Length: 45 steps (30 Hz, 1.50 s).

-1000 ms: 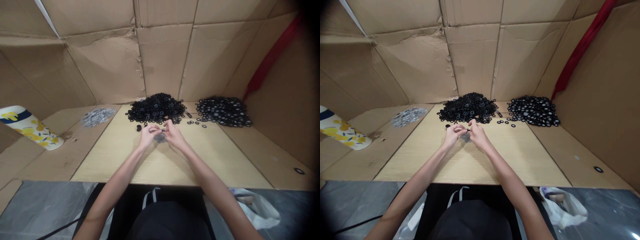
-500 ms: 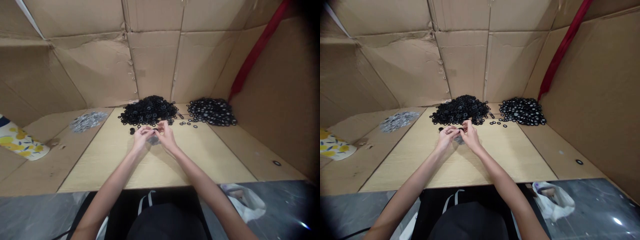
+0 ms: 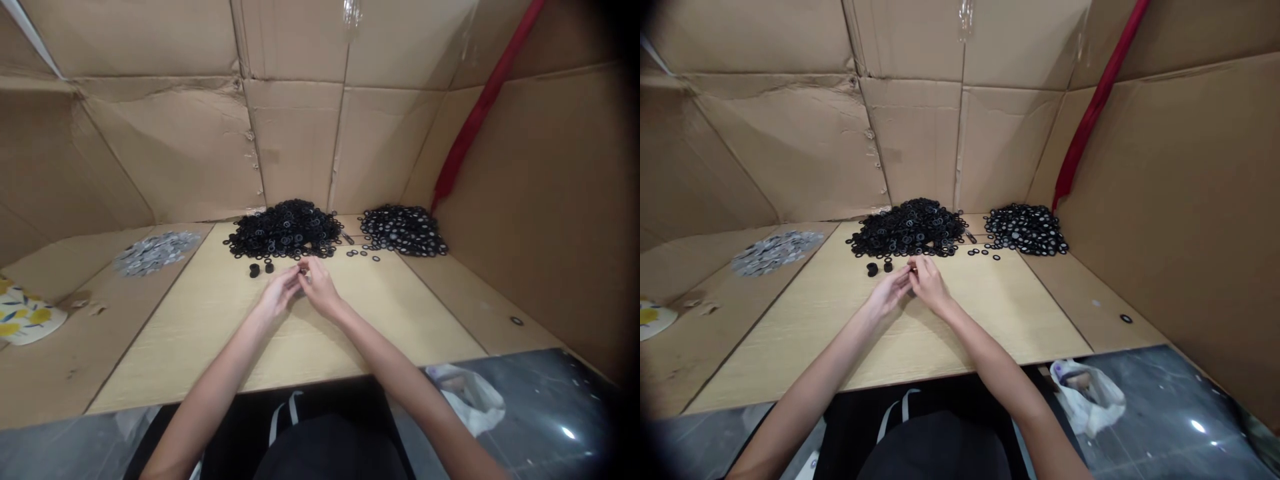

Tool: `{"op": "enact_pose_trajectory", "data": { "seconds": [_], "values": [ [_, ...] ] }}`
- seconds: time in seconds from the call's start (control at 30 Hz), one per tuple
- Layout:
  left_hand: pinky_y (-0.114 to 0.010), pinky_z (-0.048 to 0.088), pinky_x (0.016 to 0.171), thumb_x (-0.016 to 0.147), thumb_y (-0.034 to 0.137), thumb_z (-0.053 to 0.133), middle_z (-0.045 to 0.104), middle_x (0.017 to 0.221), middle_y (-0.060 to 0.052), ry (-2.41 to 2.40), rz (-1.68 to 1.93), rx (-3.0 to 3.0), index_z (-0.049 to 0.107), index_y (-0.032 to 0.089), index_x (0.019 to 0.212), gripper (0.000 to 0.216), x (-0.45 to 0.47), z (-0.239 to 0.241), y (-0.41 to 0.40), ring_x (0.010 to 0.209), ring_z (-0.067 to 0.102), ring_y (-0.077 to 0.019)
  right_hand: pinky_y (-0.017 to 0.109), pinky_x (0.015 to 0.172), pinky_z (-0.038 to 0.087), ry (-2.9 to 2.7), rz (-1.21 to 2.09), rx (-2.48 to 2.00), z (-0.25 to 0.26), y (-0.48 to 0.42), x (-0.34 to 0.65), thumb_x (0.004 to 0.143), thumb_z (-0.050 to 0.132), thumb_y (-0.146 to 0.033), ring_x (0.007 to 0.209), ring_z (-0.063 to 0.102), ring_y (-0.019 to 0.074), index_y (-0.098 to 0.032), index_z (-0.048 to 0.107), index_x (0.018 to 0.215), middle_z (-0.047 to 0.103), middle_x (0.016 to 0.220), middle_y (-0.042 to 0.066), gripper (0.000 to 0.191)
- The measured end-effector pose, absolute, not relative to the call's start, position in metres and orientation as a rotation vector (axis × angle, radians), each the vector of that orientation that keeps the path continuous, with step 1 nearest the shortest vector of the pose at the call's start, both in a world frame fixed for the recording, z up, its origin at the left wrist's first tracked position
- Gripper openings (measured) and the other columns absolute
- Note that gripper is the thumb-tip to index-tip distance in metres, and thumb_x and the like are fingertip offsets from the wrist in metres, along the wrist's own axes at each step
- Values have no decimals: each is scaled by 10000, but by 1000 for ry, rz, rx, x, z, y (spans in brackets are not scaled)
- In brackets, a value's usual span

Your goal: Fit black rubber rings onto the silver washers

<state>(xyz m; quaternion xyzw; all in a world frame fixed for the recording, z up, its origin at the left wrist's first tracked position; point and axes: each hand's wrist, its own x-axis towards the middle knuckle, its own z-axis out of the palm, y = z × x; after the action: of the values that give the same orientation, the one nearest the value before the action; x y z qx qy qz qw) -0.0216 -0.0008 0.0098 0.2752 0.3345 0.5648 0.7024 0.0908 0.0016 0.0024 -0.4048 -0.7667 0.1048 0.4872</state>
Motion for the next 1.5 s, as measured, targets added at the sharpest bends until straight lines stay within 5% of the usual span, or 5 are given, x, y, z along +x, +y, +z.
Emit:
{"op": "enact_pose_trajectory", "data": {
  "seconds": [0.5,0.8,1.03,1.27,1.5],
  "values": [
    [-204,484,702,733,182,566,654,870,-55,629,1157,647,638,147,826,122,-21,7,-2,746,603,-106,349,767,440,-1856,-7,-998,-3,8,94,773,475,-196,858,499,215,-163,556,894,581,847,88,149],
    [-312,409,848,673,119,539,641,1008,-159,1755,821,1935,640,107,969,313,-50,6,8,941,587,-239,287,695,453,-1492,379,-1481,-12,63,153,722,450,-185,686,588,160,-165,631,817,636,709,38,206],
    [-277,417,749,654,51,473,659,926,-173,1947,449,2083,656,112,937,342,-49,1,3,878,603,-231,313,865,403,-1115,169,-1759,-31,79,194,655,413,-114,976,548,199,-162,604,1047,573,1078,118,438],
    [-285,409,609,638,2,412,652,797,-166,1996,596,2037,677,112,816,338,-56,-6,4,717,595,-223,278,886,389,-1623,356,-1729,-28,67,159,694,431,-103,1045,524,210,-99,625,1013,605,1061,144,374],
    [-264,414,652,668,95,499,656,817,-139,1968,644,2058,651,109,898,277,-56,0,6,754,597,-207,268,780,415,-2329,417,-1489,-15,39,125,664,642,-375,898,575,223,-129,649,920,646,981,122,356]
  ]
}}
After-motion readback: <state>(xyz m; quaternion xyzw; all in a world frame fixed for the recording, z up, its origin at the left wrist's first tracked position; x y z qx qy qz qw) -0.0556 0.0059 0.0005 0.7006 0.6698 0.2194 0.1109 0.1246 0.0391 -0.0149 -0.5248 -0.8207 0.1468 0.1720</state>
